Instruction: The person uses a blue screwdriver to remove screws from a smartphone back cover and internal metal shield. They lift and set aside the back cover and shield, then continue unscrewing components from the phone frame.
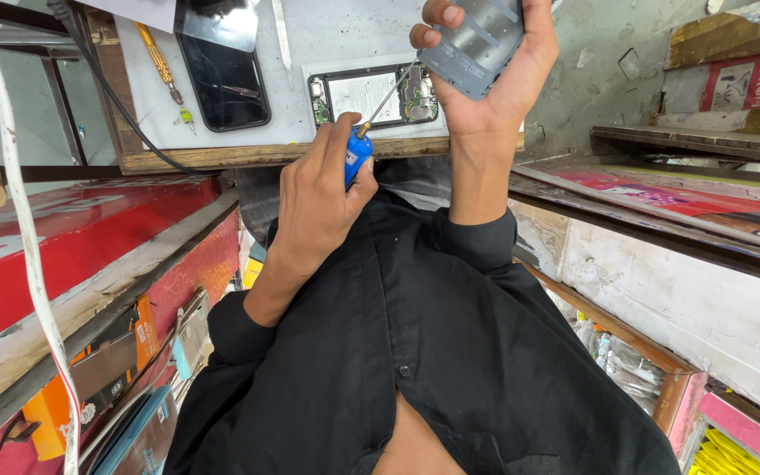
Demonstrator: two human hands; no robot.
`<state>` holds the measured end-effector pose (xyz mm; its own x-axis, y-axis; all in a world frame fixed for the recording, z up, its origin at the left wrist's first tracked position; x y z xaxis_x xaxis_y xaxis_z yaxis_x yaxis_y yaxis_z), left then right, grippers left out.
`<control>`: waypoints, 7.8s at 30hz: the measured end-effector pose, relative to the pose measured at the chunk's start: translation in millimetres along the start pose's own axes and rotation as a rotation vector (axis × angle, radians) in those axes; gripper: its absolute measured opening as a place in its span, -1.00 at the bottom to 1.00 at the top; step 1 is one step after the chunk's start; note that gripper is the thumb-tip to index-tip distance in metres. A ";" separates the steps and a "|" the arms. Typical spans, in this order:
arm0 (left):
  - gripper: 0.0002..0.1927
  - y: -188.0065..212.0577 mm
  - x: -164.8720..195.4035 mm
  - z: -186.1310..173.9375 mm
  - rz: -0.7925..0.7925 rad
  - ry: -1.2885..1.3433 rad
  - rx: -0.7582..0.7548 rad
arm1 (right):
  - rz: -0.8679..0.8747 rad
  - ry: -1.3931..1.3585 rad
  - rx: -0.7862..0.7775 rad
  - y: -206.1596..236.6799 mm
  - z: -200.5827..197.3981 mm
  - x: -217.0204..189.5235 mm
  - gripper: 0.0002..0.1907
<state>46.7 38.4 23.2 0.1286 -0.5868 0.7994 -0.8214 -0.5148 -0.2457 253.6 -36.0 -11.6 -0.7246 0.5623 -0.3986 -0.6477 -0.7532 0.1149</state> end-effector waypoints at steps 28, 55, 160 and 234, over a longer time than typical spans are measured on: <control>-0.52 11.4 15.6 10.6 0.041 0.108 -0.104 | -0.224 0.008 -0.136 -1.1 12.5 2.6 -0.56; -0.52 10.6 18.0 9.6 0.034 0.076 -0.113 | -0.246 0.024 -0.249 1.1 19.0 5.1 -0.48; -0.57 -48.4 24.9 -56.5 0.365 -0.401 -0.258 | -0.077 1.955 -0.777 27.2 67.7 -24.5 -0.89; -0.65 -97.3 -24.0 -39.7 0.013 0.707 -0.145 | -0.159 0.756 -0.115 51.3 -16.1 -65.3 -0.42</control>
<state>101.4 127.4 49.7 -0.2320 -0.0226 0.9725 -0.8921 -0.3936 -0.2219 271.5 -116.9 5.7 -0.2414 0.3123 -0.9188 -0.6722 -0.7367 -0.0738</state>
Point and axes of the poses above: each hand's wrist, its own y-axis away from the middle knuckle, its own z-axis out of the palm, x = y × z, the point moved 6 cm from there along -y, towards the middle knuckle, and after that the axes turned 4 degrees about x, right-handed, at the moved point
